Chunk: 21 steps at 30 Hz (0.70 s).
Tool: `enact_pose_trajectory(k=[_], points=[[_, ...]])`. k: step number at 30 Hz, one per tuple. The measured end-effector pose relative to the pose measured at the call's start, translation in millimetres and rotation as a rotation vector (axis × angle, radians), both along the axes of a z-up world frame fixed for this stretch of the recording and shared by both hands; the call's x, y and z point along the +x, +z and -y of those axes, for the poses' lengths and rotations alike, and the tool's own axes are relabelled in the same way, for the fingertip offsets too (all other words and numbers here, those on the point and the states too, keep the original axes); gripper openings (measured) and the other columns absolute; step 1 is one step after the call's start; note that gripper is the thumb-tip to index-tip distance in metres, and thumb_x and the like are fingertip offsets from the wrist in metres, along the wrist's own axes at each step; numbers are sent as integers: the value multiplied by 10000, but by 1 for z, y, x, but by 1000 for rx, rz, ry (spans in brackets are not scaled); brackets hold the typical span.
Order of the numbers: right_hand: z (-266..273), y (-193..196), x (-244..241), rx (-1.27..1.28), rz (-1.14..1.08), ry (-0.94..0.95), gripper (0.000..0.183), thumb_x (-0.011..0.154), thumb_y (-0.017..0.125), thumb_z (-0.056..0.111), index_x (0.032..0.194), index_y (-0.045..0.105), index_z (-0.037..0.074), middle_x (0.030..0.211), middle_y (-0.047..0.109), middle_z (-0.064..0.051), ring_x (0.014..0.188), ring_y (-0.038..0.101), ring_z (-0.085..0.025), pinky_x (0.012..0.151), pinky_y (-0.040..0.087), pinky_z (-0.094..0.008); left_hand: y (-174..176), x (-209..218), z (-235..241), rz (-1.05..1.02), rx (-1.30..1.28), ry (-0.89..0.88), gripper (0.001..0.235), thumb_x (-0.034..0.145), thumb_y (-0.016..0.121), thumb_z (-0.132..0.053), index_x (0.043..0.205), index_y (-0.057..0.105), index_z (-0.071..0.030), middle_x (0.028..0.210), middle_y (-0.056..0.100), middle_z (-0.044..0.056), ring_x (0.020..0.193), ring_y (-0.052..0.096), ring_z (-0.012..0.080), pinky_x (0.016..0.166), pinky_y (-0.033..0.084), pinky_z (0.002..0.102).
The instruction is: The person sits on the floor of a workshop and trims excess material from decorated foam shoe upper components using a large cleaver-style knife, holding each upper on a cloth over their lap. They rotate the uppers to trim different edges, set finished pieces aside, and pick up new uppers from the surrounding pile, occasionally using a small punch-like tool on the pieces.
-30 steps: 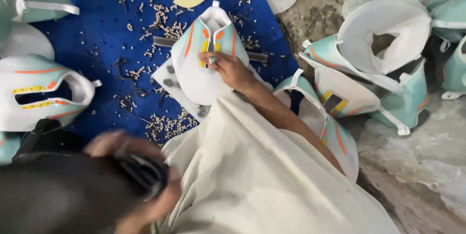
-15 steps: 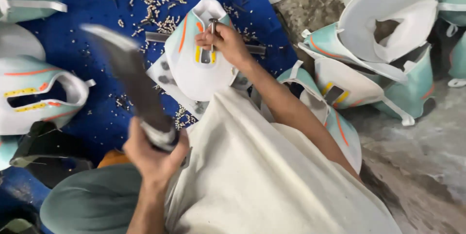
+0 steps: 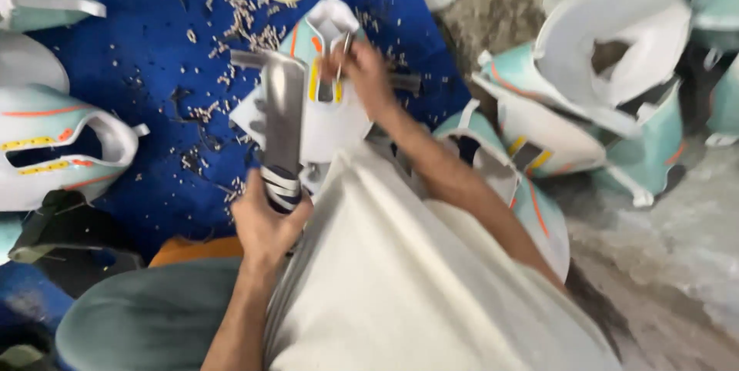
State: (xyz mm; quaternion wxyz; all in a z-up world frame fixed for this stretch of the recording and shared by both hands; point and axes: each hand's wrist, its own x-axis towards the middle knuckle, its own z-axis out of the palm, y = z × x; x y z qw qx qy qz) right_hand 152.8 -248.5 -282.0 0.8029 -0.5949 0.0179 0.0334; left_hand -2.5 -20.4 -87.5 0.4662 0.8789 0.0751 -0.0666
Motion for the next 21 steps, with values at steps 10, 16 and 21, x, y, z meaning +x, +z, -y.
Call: enact_pose_trajectory(k=[10, 16, 21], points=[[-6, 51, -7, -290, 257, 70, 158, 1069, 572, 117, 1053, 623, -32, 1138, 751, -161, 1055, 735, -196, 908, 609, -331, -37, 11, -10, 143, 78, -217, 366, 660, 797, -174, 889, 544, -43, 683, 570, 36, 585, 591, 198, 565, 526, 371], [7, 3, 13, -292, 123, -46, 176, 1082, 576, 119, 1127, 651, -34, 1045, 746, -172, 950, 732, -222, 854, 608, -350, 10, 8, 5, 70, 119, -99, 527, 663, 889, -203, 1063, 613, 1, 813, 704, 135, 707, 715, 255, 679, 561, 369], [10, 21, 35, 8, -15, 40, 192, 1064, 581, 181, 1084, 596, -10, 1133, 757, -162, 1027, 780, -239, 886, 648, -331, 72, 9, 1, 317, -81, -30, 440, 731, 804, -192, 1067, 564, -40, 867, 635, 96, 746, 632, 201, 718, 553, 363]])
